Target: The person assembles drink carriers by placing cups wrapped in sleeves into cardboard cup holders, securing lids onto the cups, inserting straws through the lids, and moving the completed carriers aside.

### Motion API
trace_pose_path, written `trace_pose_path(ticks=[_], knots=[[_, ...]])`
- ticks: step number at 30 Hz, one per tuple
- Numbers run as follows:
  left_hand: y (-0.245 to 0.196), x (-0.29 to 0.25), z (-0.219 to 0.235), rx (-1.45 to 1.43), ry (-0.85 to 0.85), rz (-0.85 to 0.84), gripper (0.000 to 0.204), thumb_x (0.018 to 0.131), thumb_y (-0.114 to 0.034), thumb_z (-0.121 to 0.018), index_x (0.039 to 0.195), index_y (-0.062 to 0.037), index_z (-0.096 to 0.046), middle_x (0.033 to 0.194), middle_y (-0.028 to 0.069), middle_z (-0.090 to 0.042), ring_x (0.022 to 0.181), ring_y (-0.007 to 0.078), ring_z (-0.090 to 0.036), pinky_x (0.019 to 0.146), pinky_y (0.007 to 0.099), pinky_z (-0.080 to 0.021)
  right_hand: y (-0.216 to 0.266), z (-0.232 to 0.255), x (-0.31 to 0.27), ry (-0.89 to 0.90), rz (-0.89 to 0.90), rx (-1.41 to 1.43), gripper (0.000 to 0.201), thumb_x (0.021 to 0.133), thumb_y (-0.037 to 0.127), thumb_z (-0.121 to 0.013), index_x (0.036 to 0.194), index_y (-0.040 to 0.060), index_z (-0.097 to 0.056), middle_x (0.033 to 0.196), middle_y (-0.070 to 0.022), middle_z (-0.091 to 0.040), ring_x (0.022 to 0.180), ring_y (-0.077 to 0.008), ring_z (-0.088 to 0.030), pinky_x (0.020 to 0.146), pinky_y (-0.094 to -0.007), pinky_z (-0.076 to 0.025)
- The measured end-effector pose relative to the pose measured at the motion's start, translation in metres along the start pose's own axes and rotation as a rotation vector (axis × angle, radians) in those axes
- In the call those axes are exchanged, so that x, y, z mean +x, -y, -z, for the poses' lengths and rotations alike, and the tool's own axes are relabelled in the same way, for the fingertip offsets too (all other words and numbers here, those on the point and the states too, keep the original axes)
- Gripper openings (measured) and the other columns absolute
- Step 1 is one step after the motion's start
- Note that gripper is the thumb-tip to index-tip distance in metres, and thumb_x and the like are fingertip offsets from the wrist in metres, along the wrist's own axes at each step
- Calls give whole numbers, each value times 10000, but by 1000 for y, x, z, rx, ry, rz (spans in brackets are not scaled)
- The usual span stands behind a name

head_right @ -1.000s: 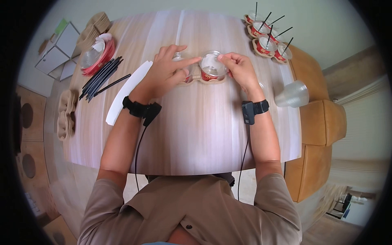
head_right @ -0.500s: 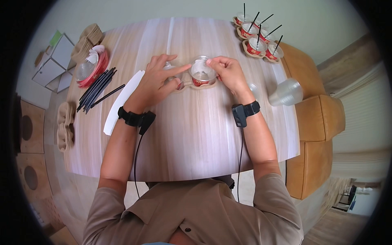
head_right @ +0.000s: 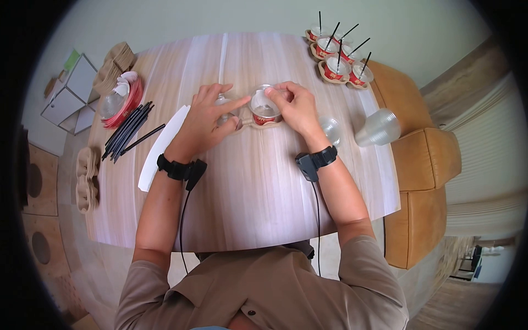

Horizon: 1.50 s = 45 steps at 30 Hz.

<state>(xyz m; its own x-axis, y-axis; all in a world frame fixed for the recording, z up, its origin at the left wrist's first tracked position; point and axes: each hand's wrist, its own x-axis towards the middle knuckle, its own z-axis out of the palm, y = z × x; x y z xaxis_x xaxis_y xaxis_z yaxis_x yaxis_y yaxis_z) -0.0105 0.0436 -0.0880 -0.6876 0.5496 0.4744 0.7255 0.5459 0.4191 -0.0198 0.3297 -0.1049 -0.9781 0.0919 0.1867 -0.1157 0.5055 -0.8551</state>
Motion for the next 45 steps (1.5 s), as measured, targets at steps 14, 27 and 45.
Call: trace_pose_path(ticks=[14,27,45], knots=[[1,-1,0,-46,3,22,494,970,-229,-786,1463,-251,-805,1523,182,-624,1387,369,-543,1172,501,-429,13,-12,-15,47,347,-235,727,1002,453,-827,1532,-10,-641,1298,-243,-701,1237,-433,-700,1065,-505,-565],[6,0,22,-334,80,196,783,940,-318,-888,1659,-164,-618,1424,153,-579,1363,325,-591,1188,416,-478,18,75,-1,53,156,-260,693,997,465,-855,1512,32,-691,1366,-188,-743,1264,-288,-701,1050,-432,-573],[21,-4,27,-277,137,270,779,967,-329,-901,1659,-126,-608,1127,92,-535,1024,246,-573,958,358,-499,0,133,-67,300,-59,-479,1013,645,182,-1066,1568,104,-655,1415,-145,-683,1339,-371,-665,1144,-486,-548]])
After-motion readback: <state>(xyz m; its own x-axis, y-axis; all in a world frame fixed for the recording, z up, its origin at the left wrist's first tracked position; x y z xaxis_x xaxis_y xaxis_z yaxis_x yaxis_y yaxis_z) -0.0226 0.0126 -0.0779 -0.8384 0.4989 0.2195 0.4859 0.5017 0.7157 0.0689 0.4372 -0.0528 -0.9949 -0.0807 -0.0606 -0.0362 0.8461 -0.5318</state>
